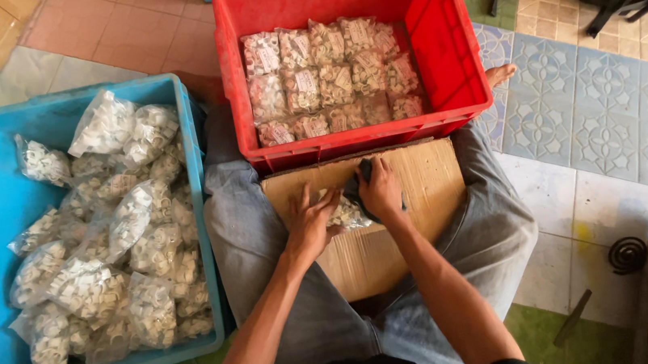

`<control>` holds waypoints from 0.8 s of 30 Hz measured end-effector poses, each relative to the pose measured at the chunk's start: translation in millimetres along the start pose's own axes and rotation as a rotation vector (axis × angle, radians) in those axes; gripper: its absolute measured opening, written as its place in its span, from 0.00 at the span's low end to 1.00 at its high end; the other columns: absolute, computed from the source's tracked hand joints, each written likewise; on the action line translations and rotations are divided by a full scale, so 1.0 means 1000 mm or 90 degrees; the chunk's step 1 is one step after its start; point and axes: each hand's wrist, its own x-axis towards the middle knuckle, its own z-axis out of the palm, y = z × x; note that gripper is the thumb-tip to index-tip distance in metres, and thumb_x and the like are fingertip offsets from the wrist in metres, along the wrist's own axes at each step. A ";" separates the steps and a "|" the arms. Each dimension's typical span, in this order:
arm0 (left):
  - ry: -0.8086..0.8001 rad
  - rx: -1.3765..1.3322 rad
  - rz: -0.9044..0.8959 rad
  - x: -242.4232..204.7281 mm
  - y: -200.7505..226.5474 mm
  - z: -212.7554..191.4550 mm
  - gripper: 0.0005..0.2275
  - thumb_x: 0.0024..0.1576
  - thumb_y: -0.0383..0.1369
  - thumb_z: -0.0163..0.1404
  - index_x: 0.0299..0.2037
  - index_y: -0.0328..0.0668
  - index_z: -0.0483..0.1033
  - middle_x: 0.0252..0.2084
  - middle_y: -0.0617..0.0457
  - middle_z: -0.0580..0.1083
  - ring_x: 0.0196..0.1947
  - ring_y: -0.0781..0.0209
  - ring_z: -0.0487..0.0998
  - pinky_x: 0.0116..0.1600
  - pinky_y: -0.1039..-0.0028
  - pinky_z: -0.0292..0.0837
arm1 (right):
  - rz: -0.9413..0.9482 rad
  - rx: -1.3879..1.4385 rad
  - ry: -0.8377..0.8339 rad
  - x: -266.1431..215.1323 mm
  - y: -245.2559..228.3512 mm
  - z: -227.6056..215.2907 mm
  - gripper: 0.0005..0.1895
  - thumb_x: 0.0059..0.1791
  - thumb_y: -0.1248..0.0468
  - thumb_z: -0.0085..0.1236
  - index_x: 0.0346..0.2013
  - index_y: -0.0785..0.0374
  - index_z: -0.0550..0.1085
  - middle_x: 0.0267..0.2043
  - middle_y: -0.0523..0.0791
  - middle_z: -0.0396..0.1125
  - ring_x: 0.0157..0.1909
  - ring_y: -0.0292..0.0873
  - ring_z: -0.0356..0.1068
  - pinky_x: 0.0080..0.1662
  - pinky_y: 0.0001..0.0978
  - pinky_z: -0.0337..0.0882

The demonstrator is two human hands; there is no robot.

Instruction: The person sorts bags of small white plastic components by picking them from a blue crate and arranging them into a red crate.

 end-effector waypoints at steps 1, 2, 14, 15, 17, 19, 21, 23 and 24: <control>0.000 -0.004 0.000 -0.001 0.004 0.001 0.36 0.46 0.44 0.62 0.67 0.51 0.64 0.68 0.63 0.65 0.74 0.33 0.45 0.67 0.28 0.45 | 0.000 -0.004 -0.002 -0.023 0.001 -0.008 0.16 0.48 0.53 0.56 0.36 0.63 0.66 0.33 0.56 0.65 0.39 0.67 0.69 0.38 0.58 0.69; 0.015 0.007 -0.002 -0.002 0.005 -0.001 0.36 0.45 0.43 0.62 0.66 0.50 0.65 0.68 0.63 0.66 0.74 0.33 0.45 0.67 0.28 0.45 | 0.001 0.012 0.017 -0.044 -0.001 -0.014 0.16 0.50 0.55 0.57 0.36 0.65 0.67 0.33 0.57 0.65 0.39 0.67 0.69 0.38 0.56 0.69; -0.010 -0.001 0.022 -0.002 0.000 -0.005 0.34 0.48 0.43 0.59 0.68 0.54 0.63 0.69 0.65 0.64 0.75 0.34 0.41 0.65 0.24 0.42 | -0.041 0.000 0.009 0.008 0.007 -0.001 0.18 0.51 0.52 0.56 0.33 0.63 0.66 0.31 0.54 0.63 0.38 0.64 0.69 0.37 0.54 0.68; -0.017 -0.019 0.027 -0.004 0.006 -0.015 0.33 0.48 0.39 0.61 0.67 0.54 0.64 0.68 0.64 0.65 0.75 0.33 0.40 0.64 0.22 0.42 | -0.057 -0.009 0.000 0.021 0.004 0.001 0.19 0.50 0.50 0.58 0.32 0.63 0.66 0.30 0.53 0.63 0.37 0.64 0.69 0.37 0.55 0.68; -0.008 -0.029 0.044 -0.001 0.002 -0.013 0.32 0.47 0.38 0.62 0.65 0.54 0.67 0.68 0.64 0.65 0.75 0.32 0.38 0.64 0.22 0.40 | -0.089 0.017 0.007 0.015 -0.005 -0.009 0.18 0.49 0.52 0.59 0.31 0.63 0.67 0.29 0.54 0.63 0.36 0.64 0.69 0.37 0.54 0.69; -0.006 -0.042 0.063 -0.005 0.000 -0.013 0.31 0.45 0.37 0.63 0.63 0.54 0.69 0.68 0.64 0.65 0.75 0.31 0.36 0.65 0.21 0.38 | -0.114 0.039 0.012 -0.009 -0.006 -0.022 0.16 0.49 0.54 0.60 0.31 0.63 0.67 0.27 0.54 0.63 0.35 0.65 0.69 0.37 0.53 0.69; 0.068 -0.012 0.054 -0.008 0.001 -0.021 0.33 0.44 0.36 0.63 0.63 0.51 0.69 0.71 0.56 0.62 0.74 0.28 0.40 0.64 0.23 0.42 | -0.057 0.027 -0.003 -0.039 0.001 -0.036 0.18 0.50 0.52 0.60 0.30 0.63 0.67 0.26 0.54 0.63 0.34 0.64 0.69 0.35 0.49 0.70; 0.079 -0.009 0.038 -0.005 -0.017 -0.013 0.27 0.50 0.32 0.58 0.63 0.51 0.70 0.70 0.58 0.63 0.74 0.31 0.42 0.65 0.25 0.44 | -0.040 -0.011 -0.003 -0.077 0.012 -0.046 0.19 0.48 0.51 0.62 0.30 0.64 0.68 0.26 0.54 0.64 0.33 0.63 0.70 0.35 0.49 0.70; 0.095 -0.003 0.020 -0.004 -0.025 -0.008 0.22 0.56 0.29 0.53 0.62 0.50 0.70 0.69 0.61 0.64 0.74 0.33 0.43 0.66 0.28 0.45 | -0.028 -0.046 0.000 -0.094 0.018 -0.052 0.20 0.47 0.50 0.64 0.31 0.64 0.69 0.25 0.54 0.65 0.33 0.61 0.70 0.35 0.49 0.71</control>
